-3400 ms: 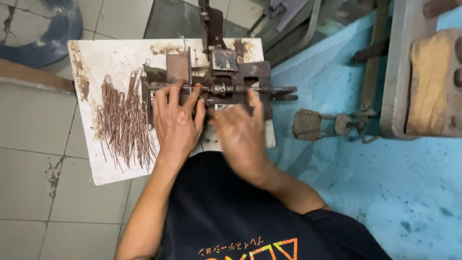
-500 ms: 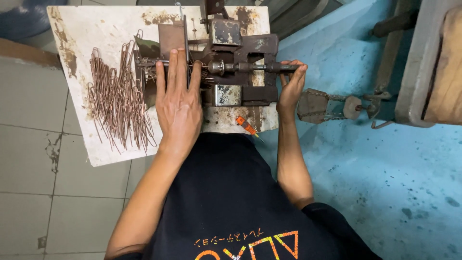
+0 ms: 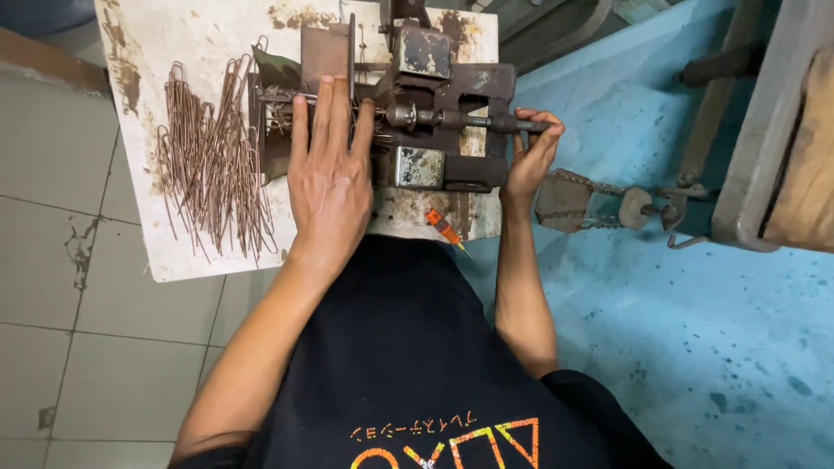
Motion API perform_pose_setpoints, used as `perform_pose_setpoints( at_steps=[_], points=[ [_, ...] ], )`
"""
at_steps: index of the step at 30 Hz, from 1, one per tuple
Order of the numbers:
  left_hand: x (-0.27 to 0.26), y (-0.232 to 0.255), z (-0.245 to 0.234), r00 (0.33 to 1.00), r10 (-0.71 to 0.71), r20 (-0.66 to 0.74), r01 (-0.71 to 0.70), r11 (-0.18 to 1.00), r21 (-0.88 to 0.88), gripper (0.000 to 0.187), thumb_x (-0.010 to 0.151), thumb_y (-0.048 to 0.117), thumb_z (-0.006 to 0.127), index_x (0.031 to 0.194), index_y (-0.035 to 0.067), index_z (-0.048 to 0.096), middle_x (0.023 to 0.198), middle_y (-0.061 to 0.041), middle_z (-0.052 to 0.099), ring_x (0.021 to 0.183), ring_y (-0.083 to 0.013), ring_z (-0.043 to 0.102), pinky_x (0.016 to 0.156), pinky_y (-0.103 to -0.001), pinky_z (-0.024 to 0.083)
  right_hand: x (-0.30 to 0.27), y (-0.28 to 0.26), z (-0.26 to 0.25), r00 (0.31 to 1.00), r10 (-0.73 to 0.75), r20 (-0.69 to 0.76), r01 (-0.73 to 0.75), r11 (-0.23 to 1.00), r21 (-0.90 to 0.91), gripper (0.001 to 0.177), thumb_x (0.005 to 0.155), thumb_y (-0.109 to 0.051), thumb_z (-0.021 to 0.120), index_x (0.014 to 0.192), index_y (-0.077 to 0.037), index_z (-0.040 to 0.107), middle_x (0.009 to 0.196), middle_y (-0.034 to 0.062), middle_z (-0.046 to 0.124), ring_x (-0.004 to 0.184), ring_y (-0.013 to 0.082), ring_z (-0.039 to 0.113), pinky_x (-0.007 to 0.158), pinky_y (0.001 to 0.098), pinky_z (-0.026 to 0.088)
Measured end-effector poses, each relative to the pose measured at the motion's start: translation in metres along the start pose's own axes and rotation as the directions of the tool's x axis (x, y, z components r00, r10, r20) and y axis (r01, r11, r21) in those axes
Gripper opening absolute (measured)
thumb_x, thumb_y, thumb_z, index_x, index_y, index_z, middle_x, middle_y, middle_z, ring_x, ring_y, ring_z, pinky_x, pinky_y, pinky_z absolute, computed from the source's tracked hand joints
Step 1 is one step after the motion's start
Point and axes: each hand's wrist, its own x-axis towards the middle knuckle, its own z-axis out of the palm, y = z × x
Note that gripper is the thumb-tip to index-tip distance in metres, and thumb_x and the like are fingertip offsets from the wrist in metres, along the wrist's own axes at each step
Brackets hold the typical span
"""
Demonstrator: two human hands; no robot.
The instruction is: Using a manual machine to bend or form thin copper wires at a workbench
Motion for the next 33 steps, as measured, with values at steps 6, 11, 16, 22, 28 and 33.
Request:
perform_pose_setpoints(
  at_steps=[6,11,16,22,28,33],
  points=[
    [-0.004,-0.006,0.009,0.989,0.039,-0.14,-0.047,0.997,-0.053,0.092,0.092,-0.023,0.056,0.164,0.018,0.015,0.17,-0.023,0.027,0.161,-0.0322,0.022,0.136,-0.053,0.015,-0.003,-0.005,-0.005,0.996,0.083,-0.03,-0.086,0.991,-0.102,0.048,0.101,-0.061,0.033,0.104,-0.017,0.053,0.108,0.0068,0.064,0.112,0.0232,0.064,0.102,0.0438,0.054],
    [-0.003,-0.007,0.005,0.989,0.046,-0.141,-0.055,0.996,-0.063,0.098,0.086,-0.025,0.054,0.164,0.018,0.013,0.171,-0.023,0.027,0.162,-0.0317,0.021,0.136,-0.054,0.014,-0.003,-0.011,-0.002,0.995,0.098,-0.013,-0.099,0.987,-0.128,0.046,0.102,-0.06,0.032,0.104,-0.018,0.052,0.108,0.006,0.063,0.113,0.022,0.064,0.102,0.0432,0.054],
    [-0.001,-0.005,0.003,0.995,0.03,-0.1,-0.036,0.998,-0.059,0.086,0.091,-0.021,0.054,0.162,0.013,0.022,0.169,-0.024,0.029,0.16,-0.0327,0.023,0.133,-0.053,0.012,-0.003,-0.012,-0.006,0.99,0.135,-0.033,-0.139,0.972,-0.192,0.051,0.099,-0.063,0.03,0.103,-0.017,0.053,0.108,0.0063,0.065,0.107,0.0207,0.065,0.096,0.0389,0.056],
    [0.002,0.0,-0.006,0.992,0.069,-0.103,-0.074,0.996,-0.046,0.081,0.086,-0.021,0.057,0.16,0.004,0.034,0.162,-0.034,0.036,0.154,-0.0402,0.026,0.127,-0.055,0.012,-0.004,-0.012,-0.004,0.99,0.14,-0.026,-0.142,0.965,-0.219,0.051,0.099,-0.064,0.031,0.103,-0.019,0.054,0.11,0.0045,0.064,0.105,0.018,0.065,0.094,0.0361,0.056],
    [0.002,0.003,-0.011,0.988,0.012,-0.155,-0.009,1.0,0.022,0.094,0.083,-0.022,0.043,0.165,0.007,0.008,0.167,-0.02,0.045,0.158,-0.0306,0.04,0.135,-0.044,0.021,-0.006,0.0,-0.002,0.991,0.119,-0.054,-0.127,0.977,-0.17,0.053,0.099,-0.064,0.034,0.104,-0.016,0.056,0.108,0.0048,0.062,0.105,0.0176,0.064,0.09,0.0332,0.056],
    [0.001,0.001,-0.008,0.964,0.012,-0.267,-0.048,0.99,-0.131,0.099,0.085,-0.025,0.038,0.168,0.017,0.002,0.162,-0.019,0.053,0.155,-0.0341,0.052,0.137,-0.048,0.027,-0.016,0.017,-0.038,0.969,0.241,0.051,-0.201,0.894,-0.401,0.068,0.1,-0.066,0.034,0.136,-0.01,0.039,0.138,0.0126,0.041,0.131,0.0277,0.044,0.107,0.0422,0.038]
  ],
)
